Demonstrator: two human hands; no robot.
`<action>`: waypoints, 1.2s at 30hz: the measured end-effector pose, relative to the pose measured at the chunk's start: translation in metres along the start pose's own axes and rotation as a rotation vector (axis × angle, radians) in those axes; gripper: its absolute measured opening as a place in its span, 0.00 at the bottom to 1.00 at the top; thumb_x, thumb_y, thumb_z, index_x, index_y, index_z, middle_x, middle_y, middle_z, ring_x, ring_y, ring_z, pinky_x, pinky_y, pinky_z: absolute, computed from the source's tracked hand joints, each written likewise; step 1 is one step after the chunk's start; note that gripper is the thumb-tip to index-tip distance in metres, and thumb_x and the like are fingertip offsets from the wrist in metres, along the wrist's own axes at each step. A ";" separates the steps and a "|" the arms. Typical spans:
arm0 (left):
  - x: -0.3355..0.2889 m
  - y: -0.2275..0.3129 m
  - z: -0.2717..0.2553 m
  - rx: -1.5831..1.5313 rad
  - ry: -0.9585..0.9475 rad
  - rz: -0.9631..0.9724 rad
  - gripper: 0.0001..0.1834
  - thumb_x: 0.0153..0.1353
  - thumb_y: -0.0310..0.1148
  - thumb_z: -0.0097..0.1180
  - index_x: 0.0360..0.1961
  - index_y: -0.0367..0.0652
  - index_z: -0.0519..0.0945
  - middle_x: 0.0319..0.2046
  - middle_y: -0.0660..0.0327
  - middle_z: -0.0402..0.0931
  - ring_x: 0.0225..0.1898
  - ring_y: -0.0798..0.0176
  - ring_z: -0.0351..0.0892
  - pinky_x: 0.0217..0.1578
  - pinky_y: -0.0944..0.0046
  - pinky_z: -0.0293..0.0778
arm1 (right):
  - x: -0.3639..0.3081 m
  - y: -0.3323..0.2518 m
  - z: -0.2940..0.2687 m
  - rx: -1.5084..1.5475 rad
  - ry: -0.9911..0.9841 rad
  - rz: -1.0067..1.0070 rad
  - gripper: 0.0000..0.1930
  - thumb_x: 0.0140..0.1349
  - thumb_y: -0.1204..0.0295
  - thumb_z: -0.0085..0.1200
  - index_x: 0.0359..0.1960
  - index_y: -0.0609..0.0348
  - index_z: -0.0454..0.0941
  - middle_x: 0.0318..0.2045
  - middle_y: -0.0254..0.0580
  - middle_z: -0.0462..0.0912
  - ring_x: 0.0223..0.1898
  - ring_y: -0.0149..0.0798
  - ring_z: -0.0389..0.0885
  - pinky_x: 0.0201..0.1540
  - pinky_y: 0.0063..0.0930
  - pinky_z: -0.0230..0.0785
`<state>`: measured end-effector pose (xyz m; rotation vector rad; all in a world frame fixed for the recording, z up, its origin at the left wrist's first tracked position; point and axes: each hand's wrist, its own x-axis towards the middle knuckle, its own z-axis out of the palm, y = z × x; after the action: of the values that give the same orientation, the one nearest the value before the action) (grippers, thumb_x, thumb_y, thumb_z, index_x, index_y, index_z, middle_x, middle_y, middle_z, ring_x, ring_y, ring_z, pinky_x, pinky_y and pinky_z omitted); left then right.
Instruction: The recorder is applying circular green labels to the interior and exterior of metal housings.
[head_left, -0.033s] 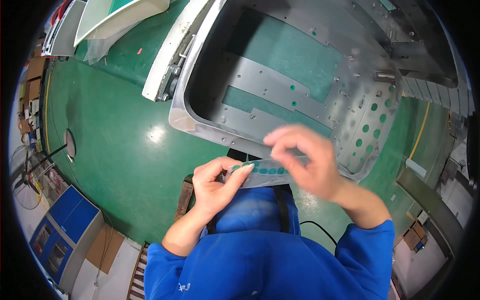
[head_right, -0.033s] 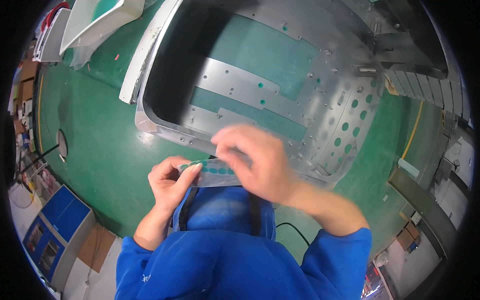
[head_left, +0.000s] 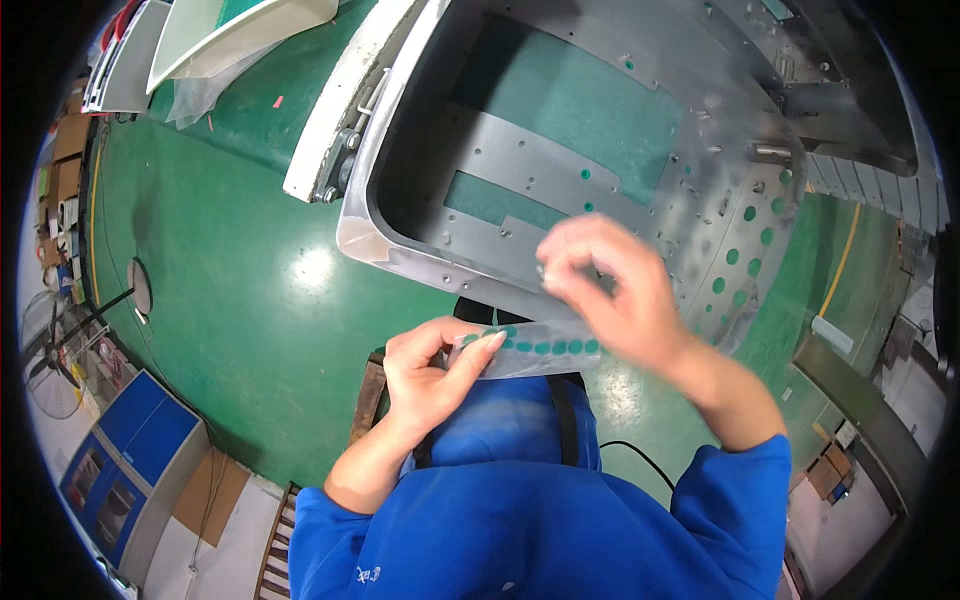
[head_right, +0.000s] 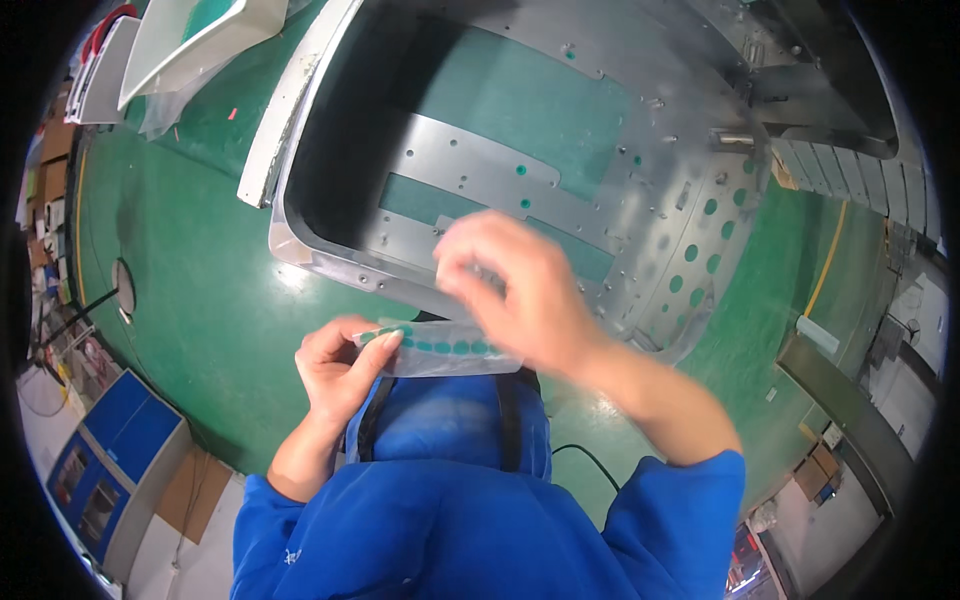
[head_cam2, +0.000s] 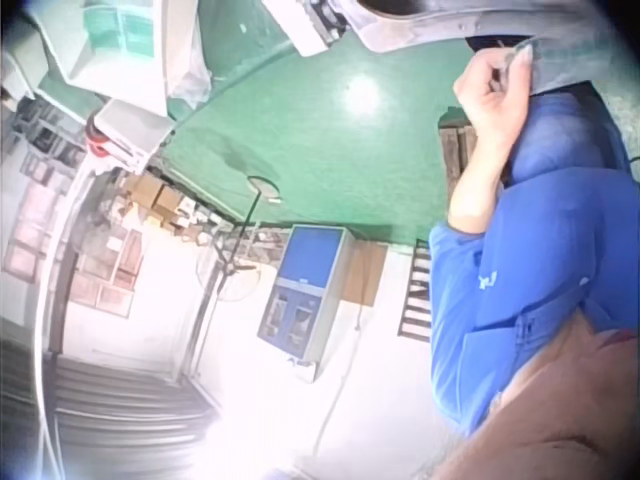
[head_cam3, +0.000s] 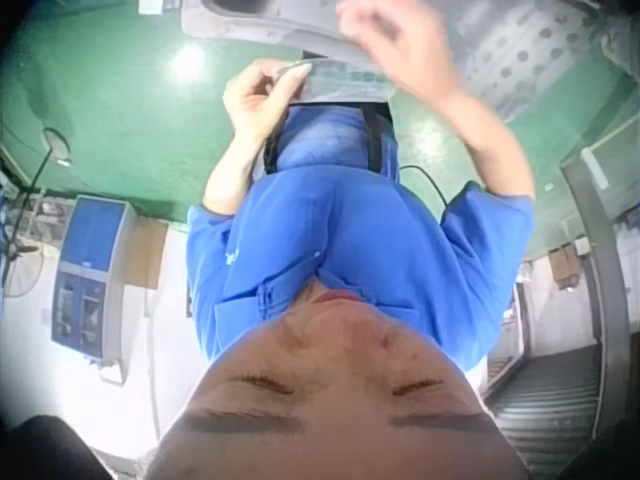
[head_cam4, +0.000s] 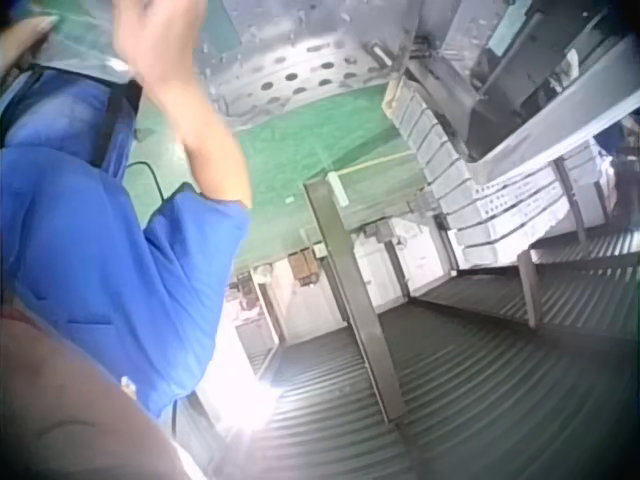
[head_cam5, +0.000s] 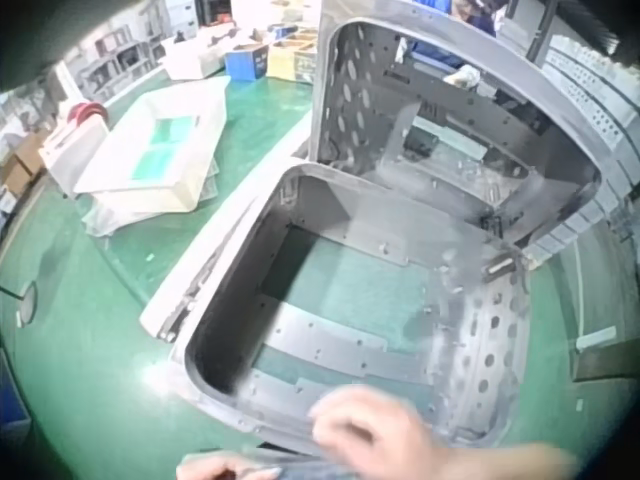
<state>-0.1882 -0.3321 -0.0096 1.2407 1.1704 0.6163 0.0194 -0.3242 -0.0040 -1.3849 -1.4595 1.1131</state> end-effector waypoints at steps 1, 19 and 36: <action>-0.003 -0.003 0.002 -0.016 0.006 0.026 0.04 0.49 0.20 0.60 0.23 0.35 0.76 0.17 0.61 0.75 0.18 0.74 0.70 0.19 0.75 0.64 | 0.012 0.019 -0.002 -0.018 -0.069 0.146 0.02 0.50 0.82 0.53 0.25 0.63 0.72 0.30 0.40 0.75 0.31 0.33 0.74 0.36 0.23 0.66; -0.012 -0.016 0.003 -0.038 -0.121 0.069 0.04 0.47 0.21 0.61 0.21 0.37 0.77 0.17 0.61 0.76 0.16 0.75 0.67 0.17 0.75 0.61 | 0.023 0.106 0.036 -0.490 -0.201 0.280 0.01 0.49 0.74 0.54 0.24 0.54 0.76 0.27 0.36 0.71 0.34 0.41 0.70 0.36 0.33 0.64; -0.013 -0.018 0.009 -0.082 -0.104 0.052 0.04 0.47 0.23 0.63 0.22 0.38 0.78 0.17 0.62 0.76 0.14 0.77 0.64 0.16 0.76 0.58 | 0.019 0.107 0.040 -0.555 -0.151 0.206 0.01 0.49 0.74 0.54 0.25 0.53 0.75 0.27 0.35 0.70 0.34 0.40 0.71 0.34 0.35 0.65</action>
<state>-0.1879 -0.3521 -0.0225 1.2215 1.0197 0.6250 0.0089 -0.3076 -0.1178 -1.8998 -1.8595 0.9912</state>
